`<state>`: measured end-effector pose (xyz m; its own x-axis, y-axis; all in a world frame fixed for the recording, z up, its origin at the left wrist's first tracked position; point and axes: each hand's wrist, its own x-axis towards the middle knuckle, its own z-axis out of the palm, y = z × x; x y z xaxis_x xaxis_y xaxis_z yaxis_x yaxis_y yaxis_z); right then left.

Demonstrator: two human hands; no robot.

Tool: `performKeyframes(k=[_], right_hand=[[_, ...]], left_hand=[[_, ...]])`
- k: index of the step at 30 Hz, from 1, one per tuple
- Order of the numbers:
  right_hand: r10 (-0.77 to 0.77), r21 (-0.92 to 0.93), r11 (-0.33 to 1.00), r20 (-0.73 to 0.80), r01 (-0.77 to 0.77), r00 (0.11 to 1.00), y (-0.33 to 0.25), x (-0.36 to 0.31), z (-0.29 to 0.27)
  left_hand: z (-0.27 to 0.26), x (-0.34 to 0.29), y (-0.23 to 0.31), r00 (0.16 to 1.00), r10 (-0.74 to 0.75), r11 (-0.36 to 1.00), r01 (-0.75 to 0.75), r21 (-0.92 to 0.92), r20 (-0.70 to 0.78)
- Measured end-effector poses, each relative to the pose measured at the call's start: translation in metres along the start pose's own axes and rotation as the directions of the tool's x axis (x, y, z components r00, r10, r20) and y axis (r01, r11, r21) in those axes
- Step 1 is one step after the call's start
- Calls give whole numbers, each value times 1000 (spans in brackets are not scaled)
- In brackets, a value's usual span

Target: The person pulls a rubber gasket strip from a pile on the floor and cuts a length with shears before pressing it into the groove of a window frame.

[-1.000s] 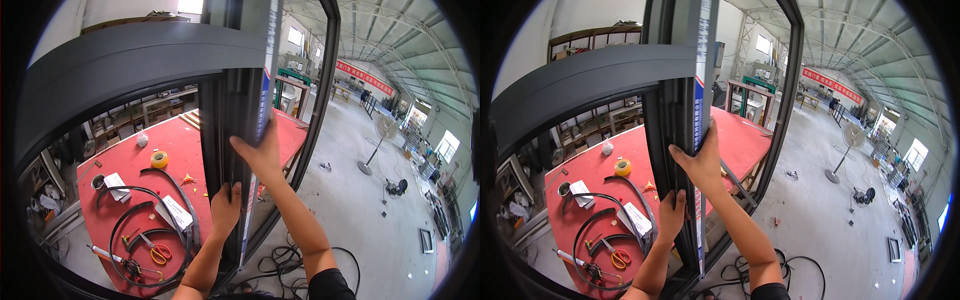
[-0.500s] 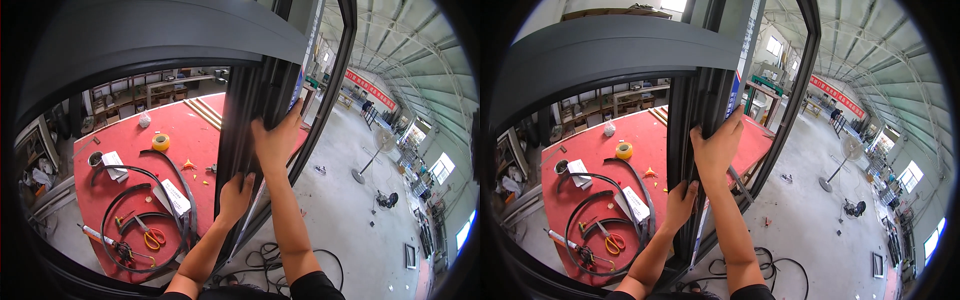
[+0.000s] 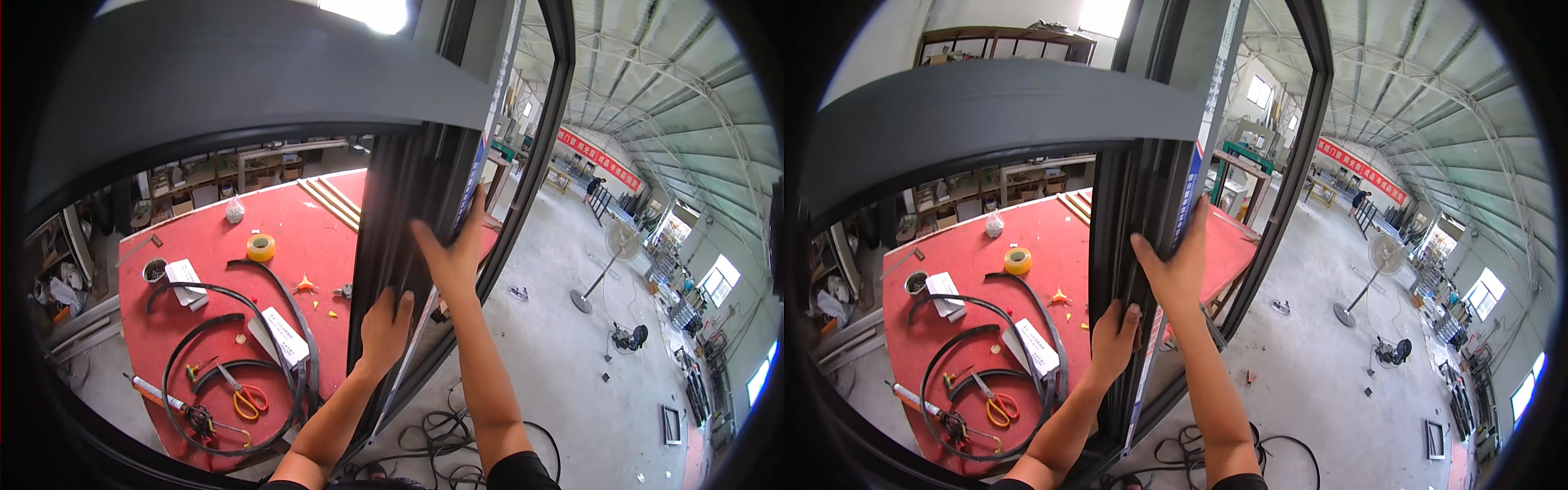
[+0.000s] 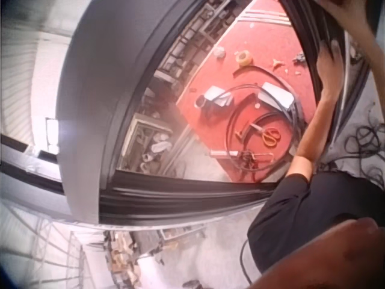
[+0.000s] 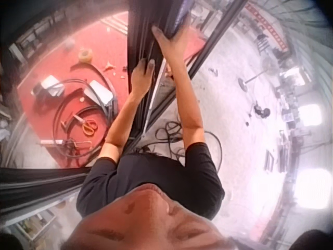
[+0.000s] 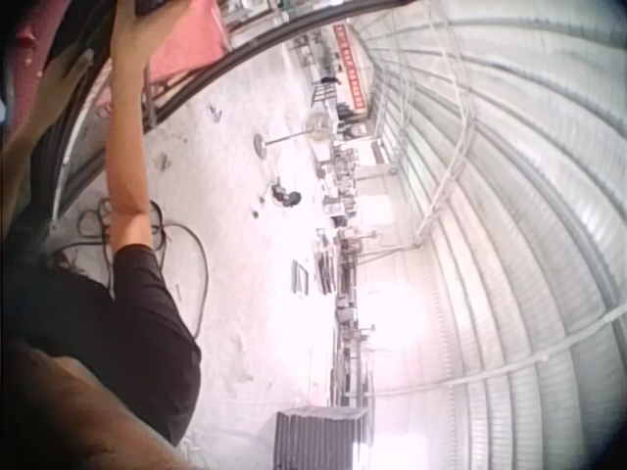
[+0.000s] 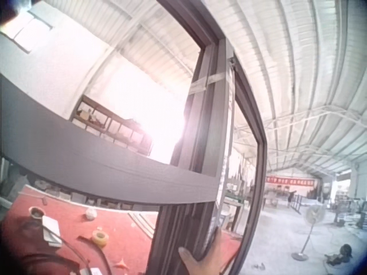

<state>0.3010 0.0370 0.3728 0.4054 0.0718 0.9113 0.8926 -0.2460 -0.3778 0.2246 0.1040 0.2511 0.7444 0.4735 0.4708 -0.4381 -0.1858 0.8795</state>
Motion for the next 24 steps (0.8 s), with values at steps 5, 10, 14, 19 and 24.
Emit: performKeyframes(k=[5, 10, 14, 19, 24], right_hand=[[174, 366, 911, 72, -188, 982, 29, -27, -2], [270, 375, 887, 54, -270, 961, 15, -32, 3], [265, 395, 883, 28, -254, 964, 20, -32, 1], [243, 422, 878, 13, -225, 970, 27, -31, 7], [250, 398, 887, 17, -236, 968, 26, -29, 4]], left_hand=[[15, 1, 1, 985, 126, 969, -97, 226, -120], [20, 6, 5, 975, 117, 962, -64, 266, -189], [29, 30, 18, 915, 310, 944, -264, 200, -257], [27, 38, 26, 932, 271, 961, -250, 115, -242], [20, 41, 29, 955, 269, 949, -239, 206, -129]])
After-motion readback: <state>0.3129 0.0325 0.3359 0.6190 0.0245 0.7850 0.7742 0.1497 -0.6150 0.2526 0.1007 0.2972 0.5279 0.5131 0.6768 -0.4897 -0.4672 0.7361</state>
